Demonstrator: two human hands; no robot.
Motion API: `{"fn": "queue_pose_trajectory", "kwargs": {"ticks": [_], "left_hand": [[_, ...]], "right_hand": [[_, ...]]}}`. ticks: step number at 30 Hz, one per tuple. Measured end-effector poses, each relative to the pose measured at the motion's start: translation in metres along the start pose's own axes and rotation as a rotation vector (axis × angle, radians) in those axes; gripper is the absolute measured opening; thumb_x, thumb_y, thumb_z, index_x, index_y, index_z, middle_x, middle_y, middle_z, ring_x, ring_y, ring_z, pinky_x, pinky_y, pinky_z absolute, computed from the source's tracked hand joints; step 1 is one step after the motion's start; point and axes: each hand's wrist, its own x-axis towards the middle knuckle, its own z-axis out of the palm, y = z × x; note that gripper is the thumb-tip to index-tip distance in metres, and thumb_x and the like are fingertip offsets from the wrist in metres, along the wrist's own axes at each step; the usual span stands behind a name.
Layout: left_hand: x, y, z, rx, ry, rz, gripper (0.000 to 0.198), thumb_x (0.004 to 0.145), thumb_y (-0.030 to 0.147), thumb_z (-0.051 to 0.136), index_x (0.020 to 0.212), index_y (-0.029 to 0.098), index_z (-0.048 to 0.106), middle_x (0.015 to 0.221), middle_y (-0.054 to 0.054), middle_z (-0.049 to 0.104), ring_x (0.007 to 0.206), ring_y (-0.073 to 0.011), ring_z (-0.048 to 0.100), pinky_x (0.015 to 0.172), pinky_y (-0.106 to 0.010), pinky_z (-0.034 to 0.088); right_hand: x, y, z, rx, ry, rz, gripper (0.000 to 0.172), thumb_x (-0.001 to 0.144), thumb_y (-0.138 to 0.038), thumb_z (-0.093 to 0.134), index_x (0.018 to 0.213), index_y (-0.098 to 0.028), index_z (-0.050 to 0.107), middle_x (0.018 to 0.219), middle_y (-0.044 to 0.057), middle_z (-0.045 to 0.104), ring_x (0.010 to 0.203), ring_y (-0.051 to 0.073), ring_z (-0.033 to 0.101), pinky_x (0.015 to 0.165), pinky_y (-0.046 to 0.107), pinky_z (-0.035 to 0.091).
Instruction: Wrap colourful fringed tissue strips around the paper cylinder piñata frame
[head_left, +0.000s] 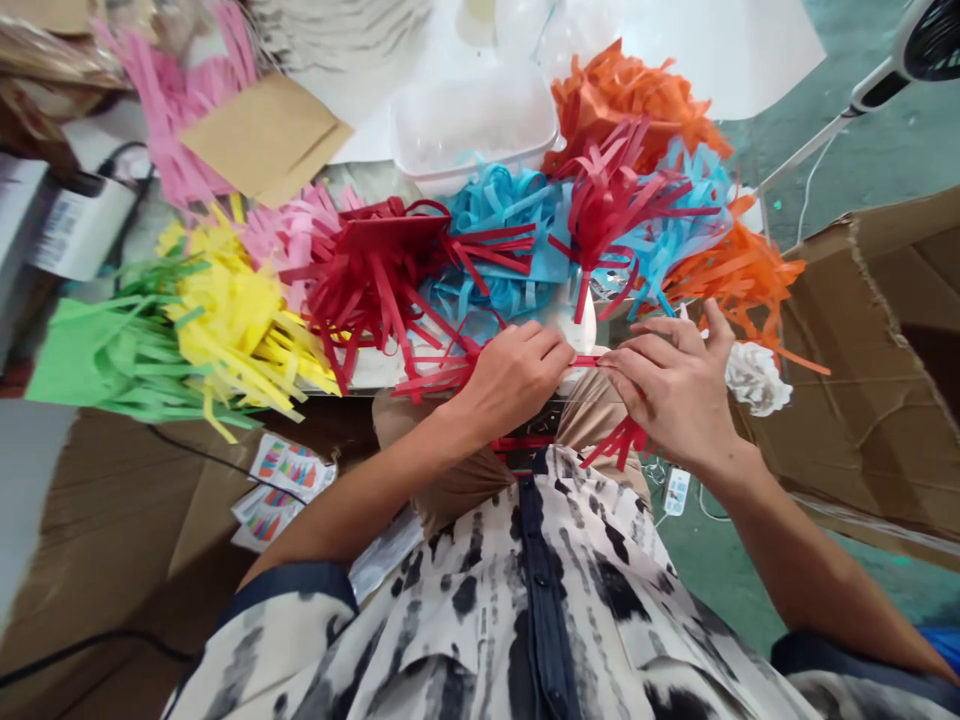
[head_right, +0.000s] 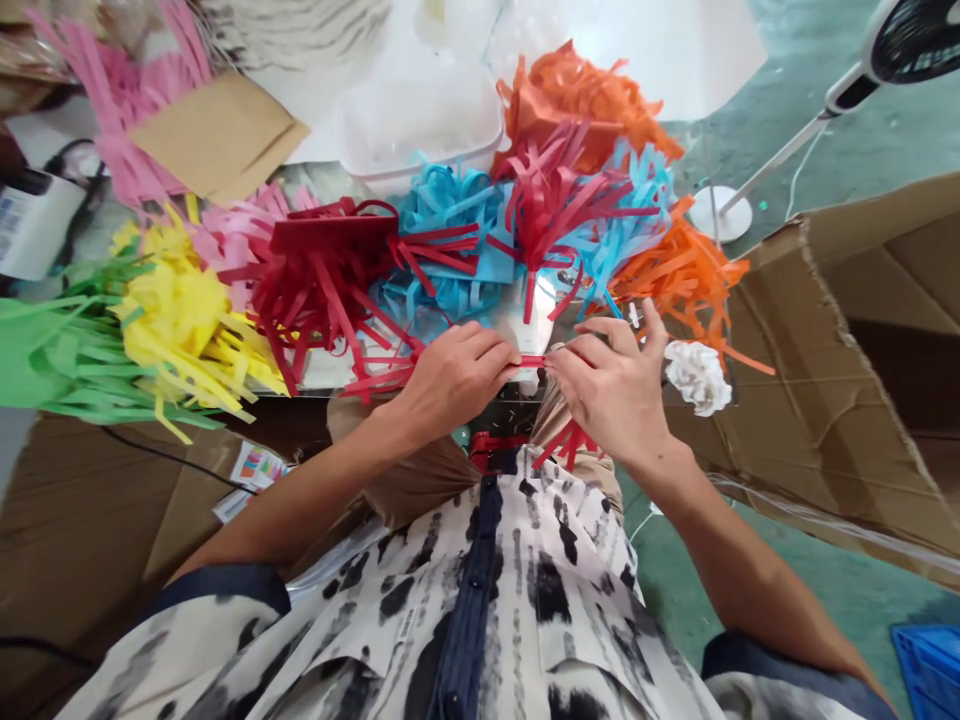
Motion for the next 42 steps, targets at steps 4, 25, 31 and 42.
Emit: {"fn": "queue_pose_trajectory", "kwargs": {"ticks": [4,25,31,42], "left_hand": [[-0.002,-0.004,-0.001,-0.026,0.005,-0.059,0.020,0.108,0.032,0.057,0.099,0.018,0.069,0.100,-0.008,0.074,0.093,-0.0254,0.060,0.076,-0.041,0.039],[-0.008,-0.010,-0.005,-0.038,0.079,-0.030,0.030,0.111,0.019,0.046,0.114,0.029,0.073,0.113,0.000,0.079,0.109,-0.0227,0.062,0.097,-0.047,0.037],[-0.032,0.015,-0.008,-0.010,0.139,0.060,0.025,0.105,0.016,0.053,0.120,0.020,0.072,0.118,-0.005,0.079,0.113,-0.0232,0.066,0.107,-0.049,0.038],[-0.055,0.026,0.016,-0.005,0.322,-0.042,0.016,0.103,0.019,0.066,0.115,0.024,0.076,0.110,-0.002,0.082,0.098,-0.0171,0.071,0.095,-0.039,0.043]], "right_hand": [[0.000,0.002,0.005,-0.054,-0.005,0.018,0.023,0.106,-0.033,0.054,0.099,-0.023,0.074,0.102,0.006,0.079,0.120,0.030,0.063,0.124,0.064,0.021],[0.004,-0.004,0.005,-0.053,0.026,0.148,0.017,0.100,-0.028,0.058,0.109,-0.025,0.072,0.106,0.007,0.078,0.117,0.031,0.062,0.119,0.060,0.028],[-0.017,-0.021,0.013,-0.111,0.207,-0.135,0.026,0.098,-0.017,0.066,0.122,-0.026,0.073,0.110,-0.001,0.082,0.122,0.025,0.067,0.128,0.057,0.022],[-0.031,-0.052,0.029,-0.100,0.328,-0.121,0.015,0.097,-0.019,0.073,0.110,-0.026,0.074,0.105,-0.001,0.083,0.107,0.022,0.070,0.123,0.056,0.033]]}}
